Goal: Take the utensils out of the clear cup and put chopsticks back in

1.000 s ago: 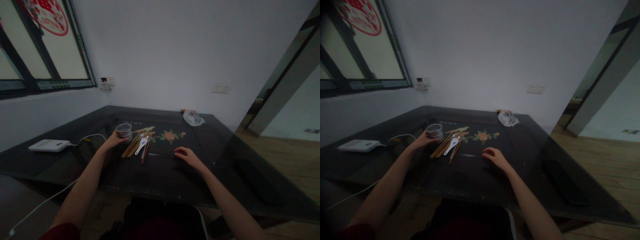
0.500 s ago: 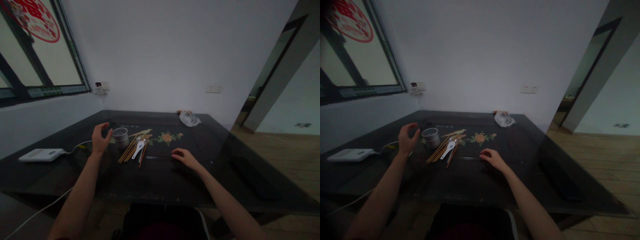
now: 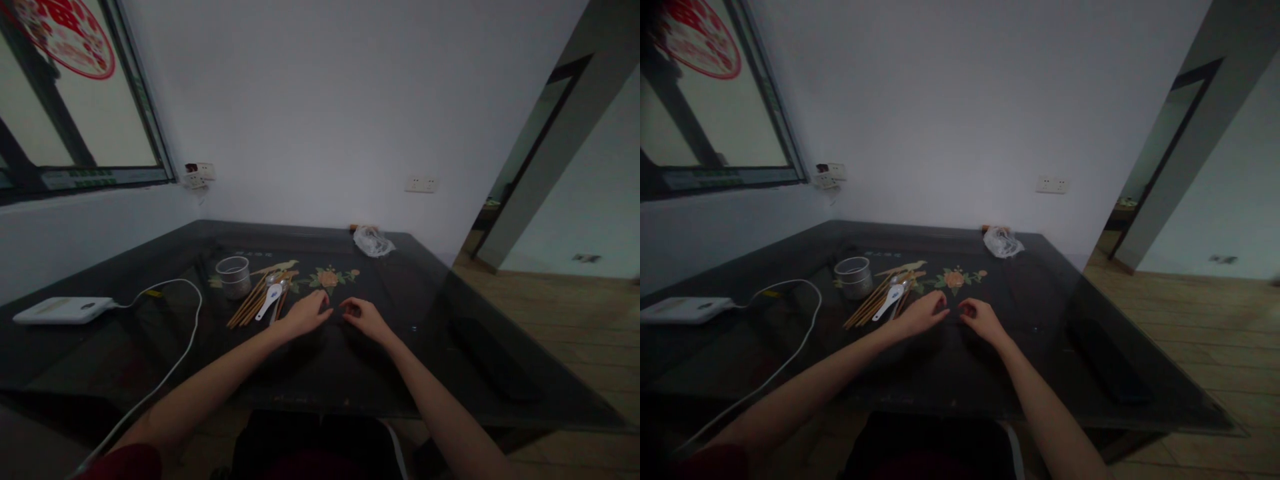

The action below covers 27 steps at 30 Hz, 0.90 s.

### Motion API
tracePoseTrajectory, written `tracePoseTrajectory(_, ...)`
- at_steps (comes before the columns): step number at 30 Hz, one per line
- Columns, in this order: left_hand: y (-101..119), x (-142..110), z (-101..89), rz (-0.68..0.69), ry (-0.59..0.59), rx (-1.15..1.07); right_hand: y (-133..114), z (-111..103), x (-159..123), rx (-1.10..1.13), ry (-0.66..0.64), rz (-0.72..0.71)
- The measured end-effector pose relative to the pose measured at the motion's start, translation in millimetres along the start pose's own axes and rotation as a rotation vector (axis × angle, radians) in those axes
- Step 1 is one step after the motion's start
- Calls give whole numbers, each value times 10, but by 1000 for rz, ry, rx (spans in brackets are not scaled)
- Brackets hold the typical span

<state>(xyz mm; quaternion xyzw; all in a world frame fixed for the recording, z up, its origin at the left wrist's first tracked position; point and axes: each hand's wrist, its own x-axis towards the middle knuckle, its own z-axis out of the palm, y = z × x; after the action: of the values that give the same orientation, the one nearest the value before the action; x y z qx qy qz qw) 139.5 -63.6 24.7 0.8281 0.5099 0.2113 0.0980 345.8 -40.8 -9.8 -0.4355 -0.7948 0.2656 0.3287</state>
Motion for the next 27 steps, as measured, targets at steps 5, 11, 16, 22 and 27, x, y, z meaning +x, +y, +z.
tracePoseTrajectory(5,-22,-72,277,-14,-98,31,42,28,0,-41,-24,15)
tracePoseTrajectory(11,-90,-100,90,135,-226,125,79,51,10,-56,-37,18)
tracePoseTrajectory(16,-111,-82,69,114,-241,127,51,54,-1,-80,-44,26)
tracePoseTrajectory(22,-121,-83,86,125,-224,124,-21,120,-27,-179,-35,16)
tracePoseTrajectory(27,-88,-93,91,55,-188,170,-31,120,-25,-182,-49,20)
